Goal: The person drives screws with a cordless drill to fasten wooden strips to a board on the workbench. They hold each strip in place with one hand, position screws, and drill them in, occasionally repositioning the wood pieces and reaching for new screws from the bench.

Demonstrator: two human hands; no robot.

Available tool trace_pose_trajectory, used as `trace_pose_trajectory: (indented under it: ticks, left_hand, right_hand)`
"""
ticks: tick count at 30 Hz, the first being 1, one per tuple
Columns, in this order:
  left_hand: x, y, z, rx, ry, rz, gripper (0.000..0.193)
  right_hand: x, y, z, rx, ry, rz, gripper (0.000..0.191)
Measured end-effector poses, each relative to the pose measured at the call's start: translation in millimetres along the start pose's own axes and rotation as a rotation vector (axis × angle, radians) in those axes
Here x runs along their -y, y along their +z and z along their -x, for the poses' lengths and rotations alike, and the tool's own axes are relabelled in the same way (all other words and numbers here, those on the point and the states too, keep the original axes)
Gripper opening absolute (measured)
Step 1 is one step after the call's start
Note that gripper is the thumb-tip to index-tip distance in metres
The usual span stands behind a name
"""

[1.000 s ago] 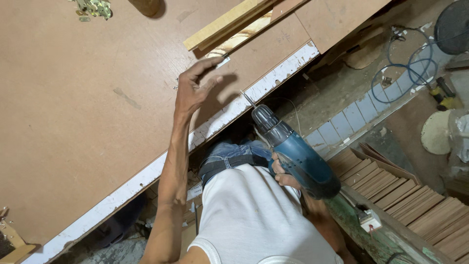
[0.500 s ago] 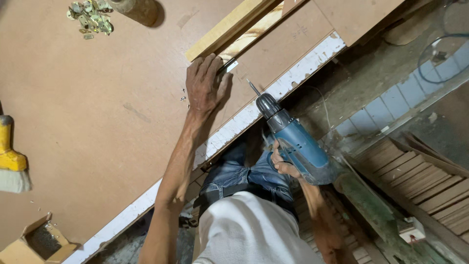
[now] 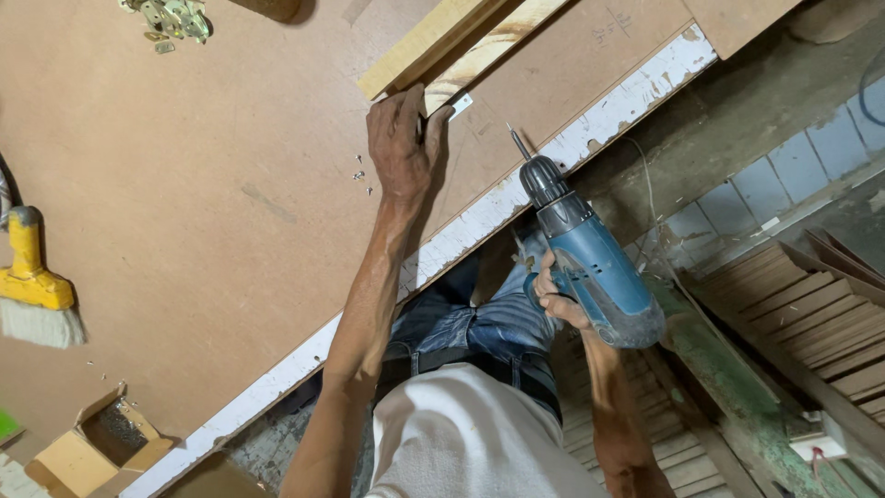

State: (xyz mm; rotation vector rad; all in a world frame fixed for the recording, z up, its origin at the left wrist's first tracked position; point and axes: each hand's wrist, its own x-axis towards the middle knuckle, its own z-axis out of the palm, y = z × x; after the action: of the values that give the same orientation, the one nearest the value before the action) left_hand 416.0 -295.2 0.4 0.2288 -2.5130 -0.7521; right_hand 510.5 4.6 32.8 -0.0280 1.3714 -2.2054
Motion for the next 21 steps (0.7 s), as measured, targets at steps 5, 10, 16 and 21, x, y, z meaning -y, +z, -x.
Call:
trace_pose_trajectory:
  ticks: [5,10,16,21]
  left_hand:
    - [1.0,1.1,2.4,-0.002,-0.001,0.018,0.043]
    - [3.4,2.5,2.7,0.014,0.001,0.009,0.041]
    - [7.4,9.5,5.4,0.035,0.041,-0.055,0.044]
    - [11.4,13.7,8.4,0.027,0.045,-0.053,0.045]
  right_hand:
    - [2.9,2.3,-4.1,0.025,-0.002,0.001,0.060]
    - [1.0,6.7,-10.5,-0.015,0.021,0.005,0.055]
    - [-0.7,6.1,-14.9,0.035,-0.030,-0.020,0.053]
    - [0.4,0.2,-8.1,-0.002,-0.014,0.061,0.057]
